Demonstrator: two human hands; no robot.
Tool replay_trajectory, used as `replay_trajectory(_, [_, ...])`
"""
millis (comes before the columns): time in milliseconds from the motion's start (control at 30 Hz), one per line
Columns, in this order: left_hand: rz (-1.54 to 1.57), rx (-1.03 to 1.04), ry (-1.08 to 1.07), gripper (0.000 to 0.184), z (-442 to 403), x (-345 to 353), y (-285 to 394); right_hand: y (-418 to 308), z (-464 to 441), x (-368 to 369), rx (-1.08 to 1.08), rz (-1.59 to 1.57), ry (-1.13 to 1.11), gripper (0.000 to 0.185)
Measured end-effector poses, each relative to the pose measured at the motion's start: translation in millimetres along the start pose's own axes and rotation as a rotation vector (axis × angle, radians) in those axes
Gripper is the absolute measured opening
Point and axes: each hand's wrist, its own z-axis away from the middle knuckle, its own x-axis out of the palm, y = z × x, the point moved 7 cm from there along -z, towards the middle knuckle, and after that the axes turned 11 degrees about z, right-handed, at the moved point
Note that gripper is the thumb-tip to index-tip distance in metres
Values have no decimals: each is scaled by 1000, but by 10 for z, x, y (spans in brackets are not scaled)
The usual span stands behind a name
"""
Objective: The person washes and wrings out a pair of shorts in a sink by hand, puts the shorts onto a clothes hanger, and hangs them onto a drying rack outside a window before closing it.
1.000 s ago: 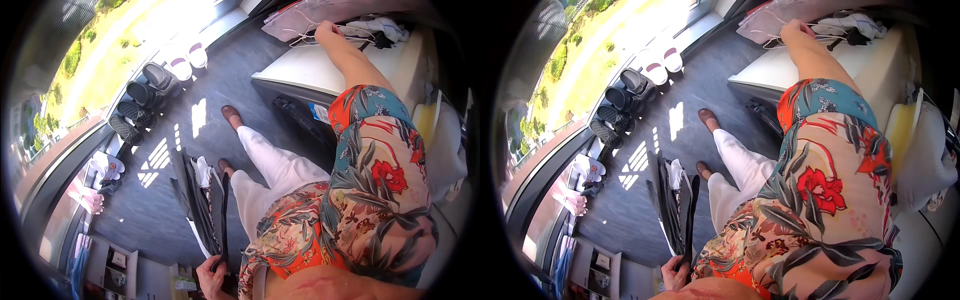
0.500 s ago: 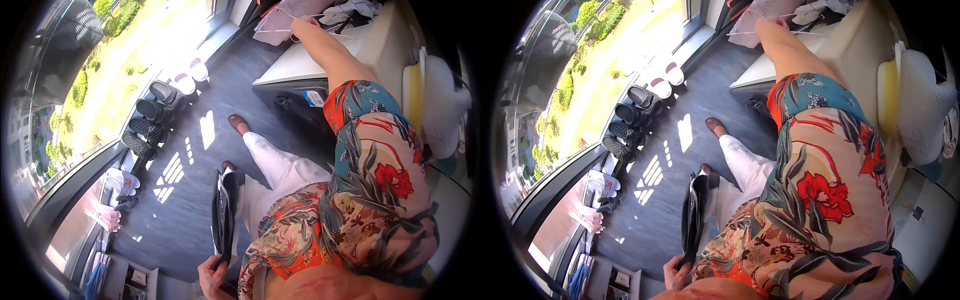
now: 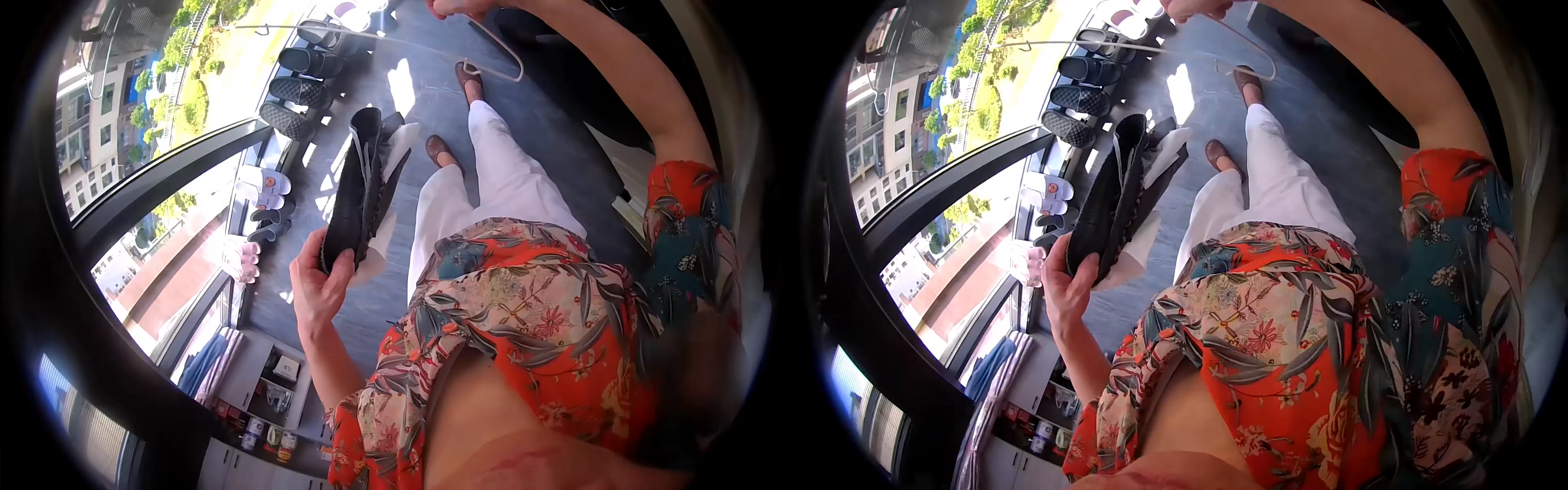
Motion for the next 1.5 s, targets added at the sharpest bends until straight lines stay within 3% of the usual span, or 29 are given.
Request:
replay_trajectory(67, [-12, 38, -28, 23, -97, -67, 74, -97, 311, 432, -100, -225, -60, 12])
replay_trajectory(100, [-45, 62, -39, 23, -136, -84, 121, -183, 526, 612, -263, -393, 45, 11])
replay_trajectory(233, [-104, 139, -38, 22, -197, -227, 234, -570, 835, 770, -209, -1240, 112, 9])
replay_trajectory(267, [-107, 165, 0, 21, -189, -253, 315, -662, 838, 688, -156, -1464, 259, 15])
replay_trajectory(400, [-135, 255, 65, 17, -161, -401, 555, -381, 536, 543, -109, -1118, 545, 37])
replay_trajectory(500, [-106, 278, 120, 16, -275, -381, 758, -175, 456, 411, -110, -1444, 622, 39])
replay_trajectory(533, [-129, 321, 125, 16, -251, -338, 871, -95, 376, 440, -185, -1922, 519, 25])
replay_trajectory(600, [-37, 367, 183, 24, -264, -472, 907, -161, 423, 212, -487, -1943, 587, 33])
replay_trajectory(633, [25, 352, 210, 35, -261, -531, 927, -208, 452, 112, -638, -1943, 604, 38])
replay_trajectory(667, [131, 408, 237, 34, -225, -500, 983, -232, 443, 133, -739, -1947, 579, 40])
replay_trajectory(800, [373, 622, 309, 23, -145, -575, 1258, -400, 482, 421, -660, -1909, 530, 43])
replay_trajectory(900, [385, 650, 239, 23, -300, -815, 1294, -507, 562, 452, -395, -1562, 511, 42])
replay_trajectory(933, [326, 634, 274, 22, -415, -949, 1185, -515, 671, 322, -264, -1357, 604, 41])
replay_trajectory(1033, [242, 561, 234, 22, -776, -1111, 828, -925, 985, -352, -481, -604, 770, 41])
replay_trajectory(1100, [243, 557, 221, 23, -922, -1063, 660, -1135, 1082, -551, -472, -668, 677, 39])
replay_trajectory(1233, [217, 542, 122, 22, -814, -704, 562, -1219, 1208, -618, -556, -457, 699, 34])
replay_trajectory(1267, [213, 518, 130, 21, -767, -624, 557, -1151, 1385, -610, -389, -221, 748, 42])
replay_trajectory(1500, [202, 440, 281, 18, -534, -648, 250, -1157, 1464, -390, -440, -76, 546, 43])
